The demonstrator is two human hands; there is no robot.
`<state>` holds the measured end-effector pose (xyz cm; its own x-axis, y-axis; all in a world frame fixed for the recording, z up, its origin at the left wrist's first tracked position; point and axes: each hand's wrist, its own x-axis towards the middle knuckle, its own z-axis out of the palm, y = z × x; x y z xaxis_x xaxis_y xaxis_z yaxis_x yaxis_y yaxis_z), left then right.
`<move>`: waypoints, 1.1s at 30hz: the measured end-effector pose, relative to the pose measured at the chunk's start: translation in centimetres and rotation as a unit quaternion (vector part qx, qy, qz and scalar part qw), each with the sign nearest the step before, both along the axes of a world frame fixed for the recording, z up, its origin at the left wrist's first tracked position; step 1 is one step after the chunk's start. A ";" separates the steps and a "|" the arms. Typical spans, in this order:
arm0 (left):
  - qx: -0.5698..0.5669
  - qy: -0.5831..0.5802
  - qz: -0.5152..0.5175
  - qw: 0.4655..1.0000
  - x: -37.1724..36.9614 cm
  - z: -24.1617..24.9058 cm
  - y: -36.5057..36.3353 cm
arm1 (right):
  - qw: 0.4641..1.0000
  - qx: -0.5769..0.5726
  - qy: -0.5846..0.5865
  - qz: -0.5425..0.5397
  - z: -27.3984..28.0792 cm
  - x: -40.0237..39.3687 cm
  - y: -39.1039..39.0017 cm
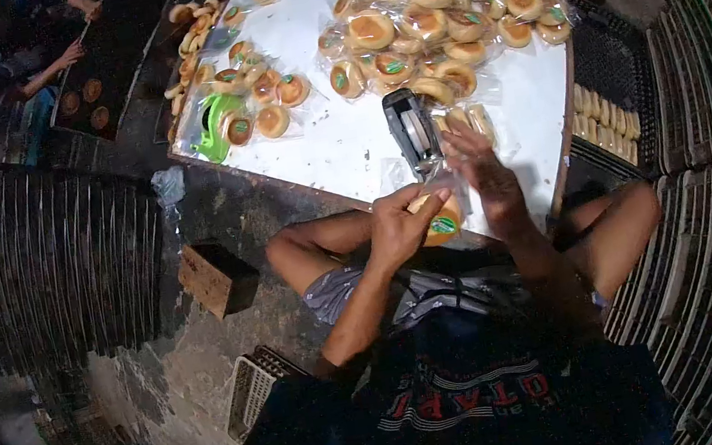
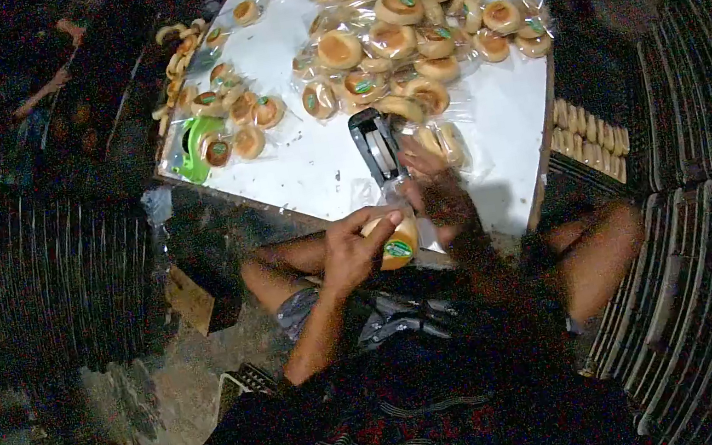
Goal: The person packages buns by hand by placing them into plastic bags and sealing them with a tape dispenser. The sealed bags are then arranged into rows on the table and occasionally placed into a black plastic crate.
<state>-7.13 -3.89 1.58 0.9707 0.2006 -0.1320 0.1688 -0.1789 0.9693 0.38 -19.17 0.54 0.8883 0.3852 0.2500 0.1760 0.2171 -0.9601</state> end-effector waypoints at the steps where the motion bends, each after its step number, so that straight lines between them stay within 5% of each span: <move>1: -0.017 0.034 0.007 0.999 -0.1 0.3 0.2 | 1.000 -0.018 0.012 0.014 0.6 0.1 -0.4; 4: -0.034 0.055 0.003 0.998 -0.4 0.5 -0.5 | 0.980 -0.148 0.081 0.107 0.0 0.6 -1.6; 7: -0.032 0.108 0.028 0.993 -0.4 0.7 -0.9 | 0.985 -0.020 0.170 -0.010 -2.1 -0.9 -0.3; 10: -0.034 -0.036 0.044 0.998 0.2 -0.7 -1.2 | 0.959 -0.218 -0.167 -0.074 -0.6 -0.9 -1.4; 12: -0.046 -0.111 0.071 0.990 0.4 -1.4 -1.4 | 0.975 -0.183 -0.125 -0.006 0.5 -0.4 -2.1; 14: -0.115 0.014 0.055 0.992 0.3 -0.5 -1.6 | 0.988 -0.129 -0.075 0.047 0.9 0.2 -2.9; 16: -0.177 0.136 0.020 0.975 0.5 -0.2 -0.9 | 0.978 -0.197 -0.063 -0.014 -0.4 0.0 -2.6; 19: -0.089 0.207 0.076 0.971 1.0 -0.2 -0.6 | 0.957 -0.250 -0.088 -0.114 -1.8 -1.4 -0.8; 20: -0.007 0.027 0.093 0.995 0.9 -2.3 -1.0 | 0.977 -0.200 -0.024 -0.075 -1.9 -1.9 -0.3; 24: 0.142 -0.186 0.150 0.961 0.3 -1.0 -2.2 | 0.981 0.014 0.175 0.085 -4.1 -3.4 0.9; 26: 0.095 -0.211 0.163 0.959 -0.1 -1.4 -1.9 | 0.927 0.068 0.308 0.202 -4.1 -3.4 0.5; 27: 0.071 -0.223 0.169 0.957 -0.2 -1.5 -2.0 | 0.917 0.093 0.334 0.200 -3.3 -3.6 0.5; 28: -0.082 -0.232 0.184 0.952 0.2 -2.4 -2.0 | 0.905 0.117 0.359 0.197 -2.1 -4.0 0.5; 29: -0.084 -0.170 0.182 0.965 0.1 -2.9 -1.6 | 0.891 0.141 0.384 0.196 -1.5 -4.2 0.8; 31: -0.089 -0.037 0.178 0.979 -0.4 -0.5 -1.8 | 0.956 0.152 0.244 0.059 -2.7 -4.3 2.4; 32: -0.358 0.014 0.160 0.920 -0.3 3.2 -2.8 | 0.976 0.111 0.182 0.036 -2.9 -3.8 2.9; 33: -0.410 0.030 0.164 0.897 -0.4 2.2 -2.3 | 0.991 0.071 0.115 0.010 -3.0 -3.0 3.3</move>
<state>-7.57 -6.18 3.81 0.8636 0.2852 -0.4157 0.1389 0.6582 0.7400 -2.59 -15.88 -2.45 0.9204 0.3794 0.0946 -0.0502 0.3546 -0.9337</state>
